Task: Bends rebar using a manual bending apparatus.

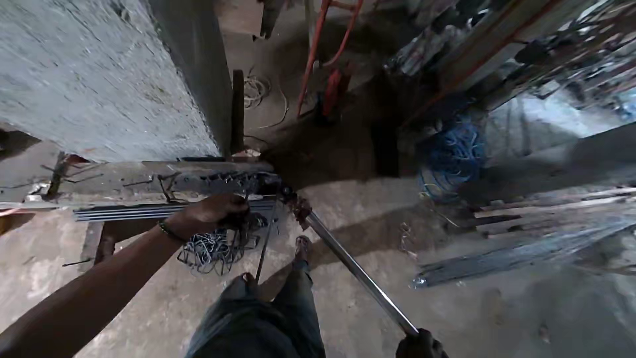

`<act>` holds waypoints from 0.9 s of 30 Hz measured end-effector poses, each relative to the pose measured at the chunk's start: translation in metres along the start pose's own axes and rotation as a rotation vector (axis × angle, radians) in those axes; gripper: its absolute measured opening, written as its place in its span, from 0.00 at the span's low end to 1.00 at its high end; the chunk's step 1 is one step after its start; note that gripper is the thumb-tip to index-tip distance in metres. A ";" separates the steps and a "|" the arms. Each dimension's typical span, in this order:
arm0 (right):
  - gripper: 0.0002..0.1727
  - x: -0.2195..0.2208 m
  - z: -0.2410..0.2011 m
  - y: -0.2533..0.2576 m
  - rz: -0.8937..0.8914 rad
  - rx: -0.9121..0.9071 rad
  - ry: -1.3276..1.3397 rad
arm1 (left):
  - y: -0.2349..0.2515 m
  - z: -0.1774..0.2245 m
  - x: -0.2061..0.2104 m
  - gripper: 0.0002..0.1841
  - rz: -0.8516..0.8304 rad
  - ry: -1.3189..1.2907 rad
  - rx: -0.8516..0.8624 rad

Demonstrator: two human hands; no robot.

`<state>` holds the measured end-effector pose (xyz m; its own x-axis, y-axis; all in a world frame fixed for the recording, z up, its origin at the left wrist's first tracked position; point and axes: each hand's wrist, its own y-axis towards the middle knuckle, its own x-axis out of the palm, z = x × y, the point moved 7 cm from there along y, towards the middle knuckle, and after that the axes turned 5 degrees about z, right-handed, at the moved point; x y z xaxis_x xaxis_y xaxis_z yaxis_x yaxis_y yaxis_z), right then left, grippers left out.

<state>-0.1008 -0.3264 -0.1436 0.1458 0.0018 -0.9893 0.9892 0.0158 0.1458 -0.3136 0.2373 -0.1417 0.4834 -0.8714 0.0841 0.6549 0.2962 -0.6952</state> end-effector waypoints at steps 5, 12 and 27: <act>0.17 0.062 -0.054 0.139 -0.398 -0.263 -0.094 | -0.013 -0.003 0.012 0.13 0.117 -0.091 -0.006; 0.22 0.065 -0.248 0.381 -0.261 -0.598 0.436 | -0.041 0.021 0.054 0.12 0.405 -0.304 0.009; 0.23 -0.064 -0.396 0.057 -1.805 -0.991 0.934 | -0.054 0.086 0.175 0.12 1.006 -0.771 0.654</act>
<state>-0.0600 0.0703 -0.0725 -0.9449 -0.2694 0.1862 -0.3213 0.8724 -0.3684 -0.2143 0.1027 -0.0280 0.9464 0.1789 0.2690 -0.1077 0.9597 -0.2595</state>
